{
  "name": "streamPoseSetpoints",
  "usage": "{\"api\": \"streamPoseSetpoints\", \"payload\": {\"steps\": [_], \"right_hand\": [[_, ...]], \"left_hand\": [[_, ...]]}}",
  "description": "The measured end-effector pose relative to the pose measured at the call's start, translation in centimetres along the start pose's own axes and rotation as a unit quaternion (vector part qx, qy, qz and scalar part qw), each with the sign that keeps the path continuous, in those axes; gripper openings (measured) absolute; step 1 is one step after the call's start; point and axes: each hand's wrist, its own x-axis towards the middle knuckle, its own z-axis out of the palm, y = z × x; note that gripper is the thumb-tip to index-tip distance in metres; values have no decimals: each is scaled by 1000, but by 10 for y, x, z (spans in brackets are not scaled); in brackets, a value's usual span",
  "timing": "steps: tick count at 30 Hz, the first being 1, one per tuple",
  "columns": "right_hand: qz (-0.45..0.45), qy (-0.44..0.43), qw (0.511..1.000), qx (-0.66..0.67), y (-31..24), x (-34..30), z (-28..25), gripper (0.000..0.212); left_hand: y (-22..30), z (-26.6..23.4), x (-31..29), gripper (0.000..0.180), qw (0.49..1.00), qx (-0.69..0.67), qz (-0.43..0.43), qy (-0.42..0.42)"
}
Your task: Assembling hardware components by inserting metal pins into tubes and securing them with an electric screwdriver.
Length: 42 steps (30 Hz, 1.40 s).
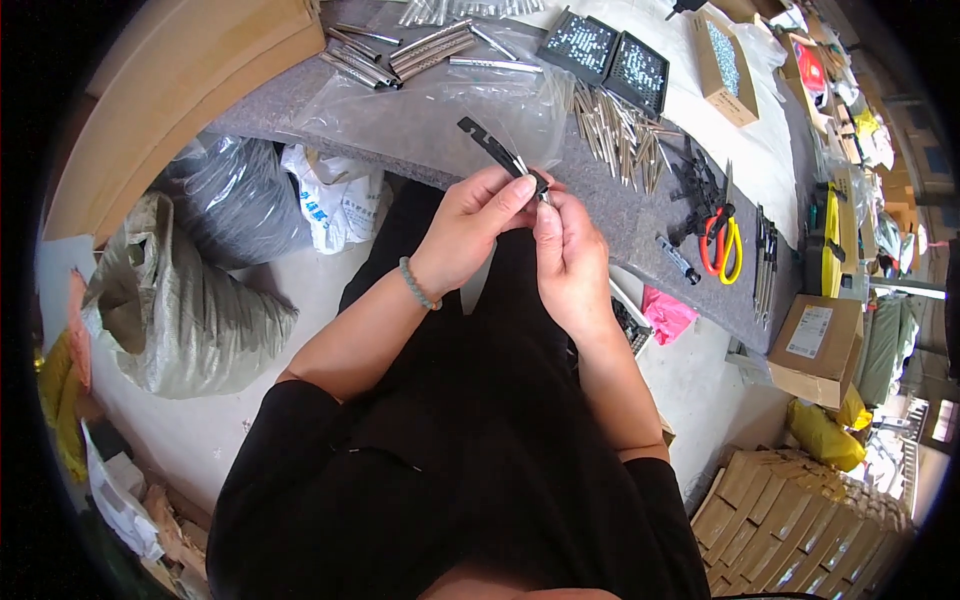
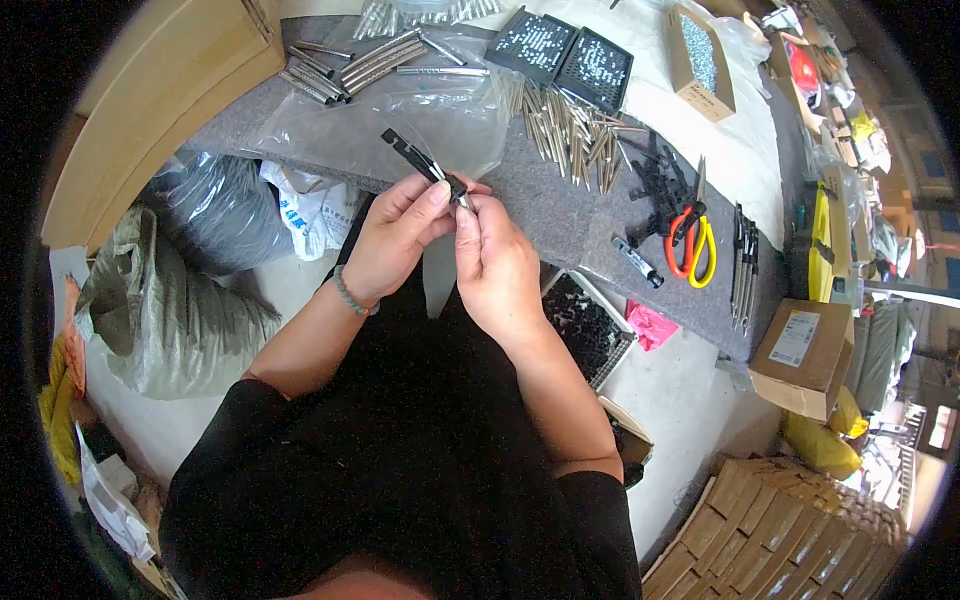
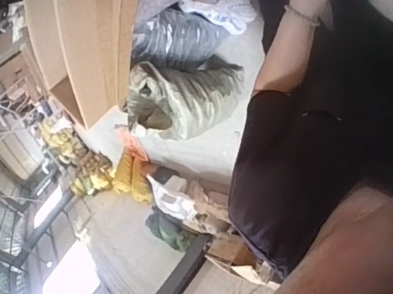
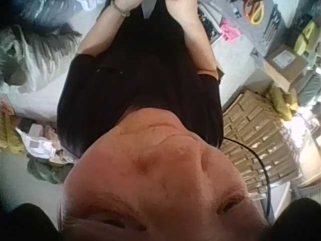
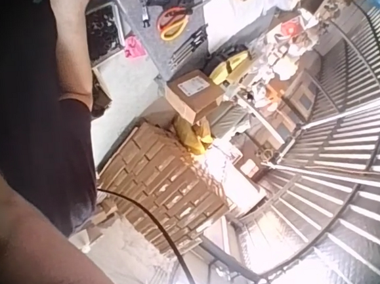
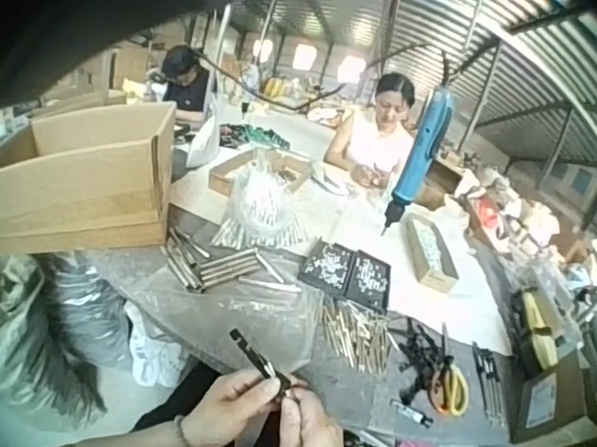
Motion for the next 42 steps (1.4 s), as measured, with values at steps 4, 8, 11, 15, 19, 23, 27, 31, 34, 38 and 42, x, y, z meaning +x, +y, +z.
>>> {"api": "streamPoseSetpoints", "payload": {"steps": [4,8,11,15,19,23,27,31,34,38,42], "right_hand": [[20,-16,999,-29,-2,1,-3,18],[30,-46,998,-3,3,0,-9,18],[168,-159,950,209,4,1,-18,19],[153,-194,943,225,4,0,-20,20],[323,-272,797,432,-8,8,-33,22],[262,-218,886,314,-2,2,-26,23],[-109,14,969,-220,-10,-10,-8,24],[-144,55,942,-300,-11,-11,-1,29],[-152,73,933,-319,-12,-10,-2,32],[-68,2,966,-249,-12,-8,-8,25],[-18,-59,978,-198,-12,-11,-14,23]], "left_hand": [[6,-3,0,28,996,88,8,-15],[4,-17,1,28,993,95,-9,-63],[5,-22,0,28,990,100,-5,-95],[8,-28,-2,27,976,180,8,-123],[6,-36,-4,27,975,175,41,-130],[5,-32,-5,29,979,171,41,-99],[-3,-24,-8,27,984,143,88,-50],[-10,-19,-11,27,991,106,83,-9],[-11,-17,-9,27,995,73,73,-5],[-9,-20,-7,26,992,93,90,-1],[-5,-19,-6,30,993,74,63,-59]]}}
